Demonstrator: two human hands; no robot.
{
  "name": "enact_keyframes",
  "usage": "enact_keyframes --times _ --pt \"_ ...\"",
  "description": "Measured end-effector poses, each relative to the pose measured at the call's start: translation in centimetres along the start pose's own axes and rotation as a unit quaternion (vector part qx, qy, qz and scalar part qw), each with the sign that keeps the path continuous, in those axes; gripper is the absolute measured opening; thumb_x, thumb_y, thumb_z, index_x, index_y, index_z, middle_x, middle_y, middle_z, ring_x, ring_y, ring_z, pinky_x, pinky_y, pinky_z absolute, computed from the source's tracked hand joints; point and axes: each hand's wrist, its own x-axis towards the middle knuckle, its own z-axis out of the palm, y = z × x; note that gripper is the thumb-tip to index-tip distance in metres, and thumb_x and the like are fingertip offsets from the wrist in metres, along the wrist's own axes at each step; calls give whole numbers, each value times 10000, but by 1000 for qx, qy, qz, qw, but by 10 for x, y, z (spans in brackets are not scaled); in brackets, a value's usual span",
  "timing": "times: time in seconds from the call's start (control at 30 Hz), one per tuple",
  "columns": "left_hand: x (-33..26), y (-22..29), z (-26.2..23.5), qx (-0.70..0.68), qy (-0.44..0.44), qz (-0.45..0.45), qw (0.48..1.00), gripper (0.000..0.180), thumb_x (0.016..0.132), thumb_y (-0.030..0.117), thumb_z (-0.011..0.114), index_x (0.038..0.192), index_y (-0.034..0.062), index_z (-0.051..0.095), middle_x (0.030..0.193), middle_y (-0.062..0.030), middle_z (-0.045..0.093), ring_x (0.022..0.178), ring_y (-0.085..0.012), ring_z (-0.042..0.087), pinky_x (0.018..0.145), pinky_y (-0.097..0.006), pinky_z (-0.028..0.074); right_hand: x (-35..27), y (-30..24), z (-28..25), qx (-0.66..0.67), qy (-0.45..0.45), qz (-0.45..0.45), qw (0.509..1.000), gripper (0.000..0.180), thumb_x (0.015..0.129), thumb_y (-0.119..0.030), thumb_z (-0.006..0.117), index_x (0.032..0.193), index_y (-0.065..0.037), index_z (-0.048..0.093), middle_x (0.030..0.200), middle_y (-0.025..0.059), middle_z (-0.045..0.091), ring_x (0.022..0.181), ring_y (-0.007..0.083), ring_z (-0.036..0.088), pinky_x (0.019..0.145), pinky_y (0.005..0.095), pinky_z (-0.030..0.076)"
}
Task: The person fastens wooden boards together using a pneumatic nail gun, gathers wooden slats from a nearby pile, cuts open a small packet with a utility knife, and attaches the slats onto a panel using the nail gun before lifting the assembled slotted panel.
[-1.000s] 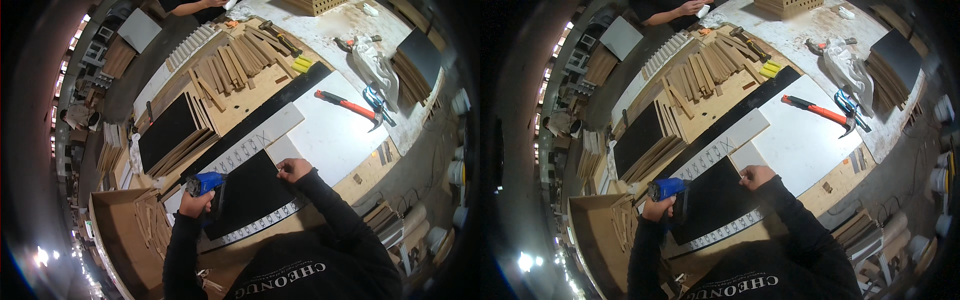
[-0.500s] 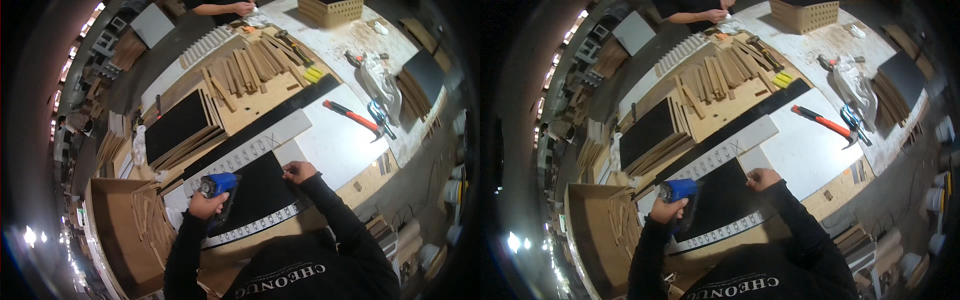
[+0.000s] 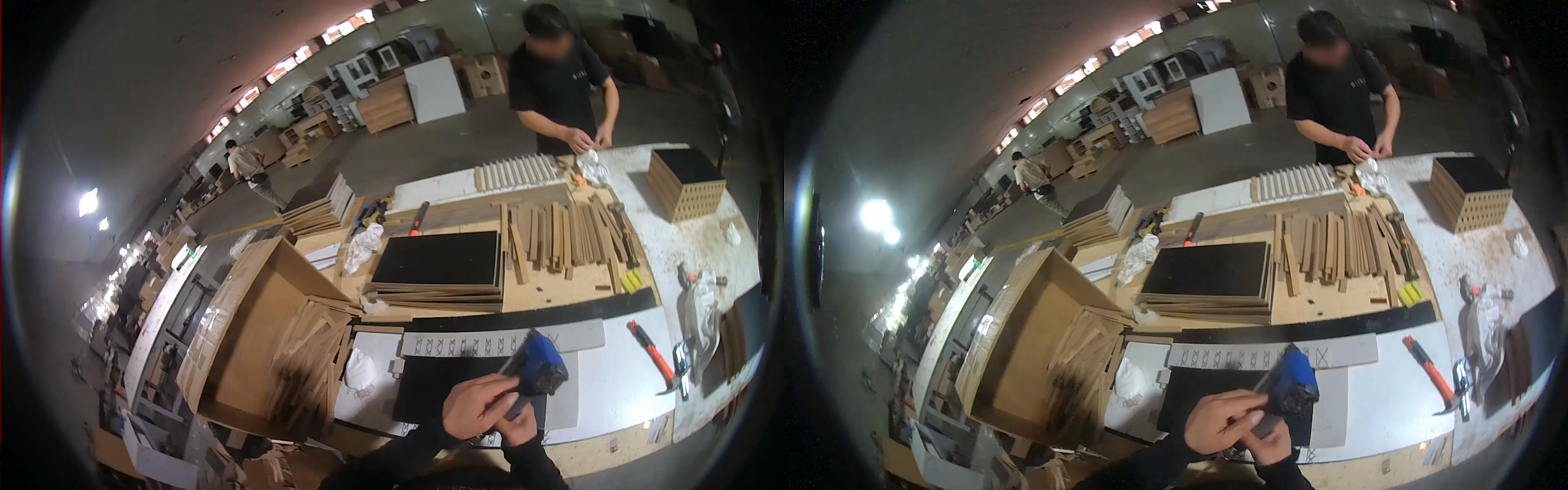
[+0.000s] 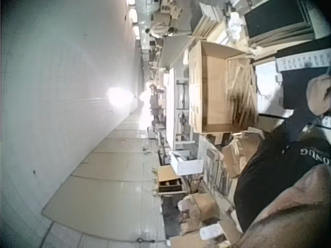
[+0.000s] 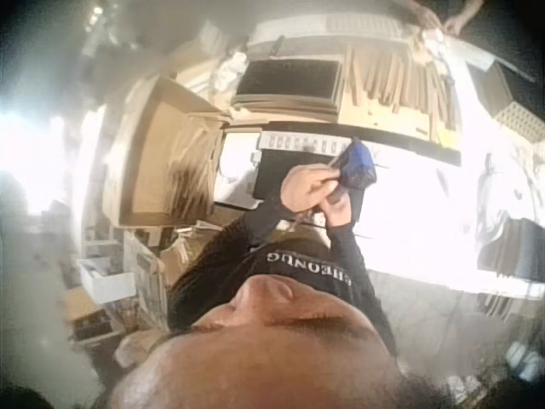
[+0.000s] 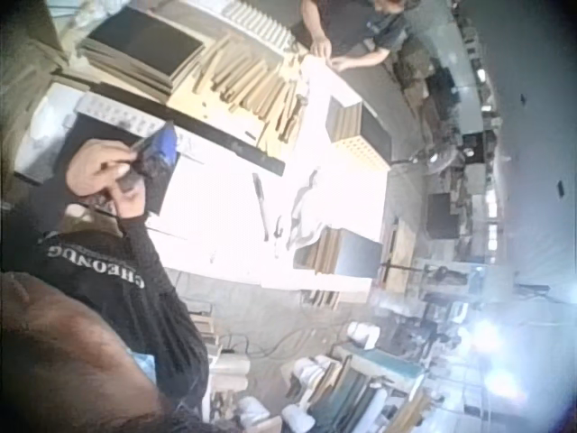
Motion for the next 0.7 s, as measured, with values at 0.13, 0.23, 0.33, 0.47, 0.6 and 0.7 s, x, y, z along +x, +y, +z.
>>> enact_keyframes --times 0.13,0.23,0.33,0.47,0.6,0.7 --pt "-23 -45 9 76 147 33 986 380 837 232 563 1150 19 532 1073 -168 569 970 -310 567 818 -347 455 -21 17 -3 334 7 -10 943 402 684 -56 707 1011 -27 474 854 97 595 825 240 595 768 361 478" --pt "-61 -79 41 -28 76 -60 995 523 845 223 569 1278 -1 379 1119 -210 537 1005 -319 555 845 -329 442 -33 8 12 403 -28 -22 915 389 641 -31 653 974 -72 455 768 60 535 773 242 551 787 378 430" --pt "-88 -60 36 -134 51 -177 974 546 852 204 571 1301 -7 344 1142 -194 533 1008 -280 571 852 -310 433 -40 9 16 427 -116 7 897 379 652 -15 633 975 -73 444 788 62 536 804 239 547 825 395 409" --pt "-125 -64 30 -226 107 -48 967 645 798 146 631 1329 -11 300 1172 -158 528 1041 -170 534 880 -301 414 -51 5 34 416 -192 8 889 373 674 -21 650 983 -68 446 827 69 547 856 247 548 876 422 381" --pt "-156 -54 21 -189 131 -98 968 743 706 189 707 1317 3 328 1193 -182 509 1081 -214 528 893 -303 408 -59 -9 39 339 -119 71 931 358 710 -123 674 1005 -62 480 830 71 556 847 264 562 837 438 425" --pt "-179 -48 23 13 224 -84 971 704 697 223 711 1286 22 383 1167 -219 512 1038 -341 528 824 -345 455 -62 20 55 435 -1 167 885 292 765 -236 640 957 -54 515 762 80 556 702 234 572 678 422 483"
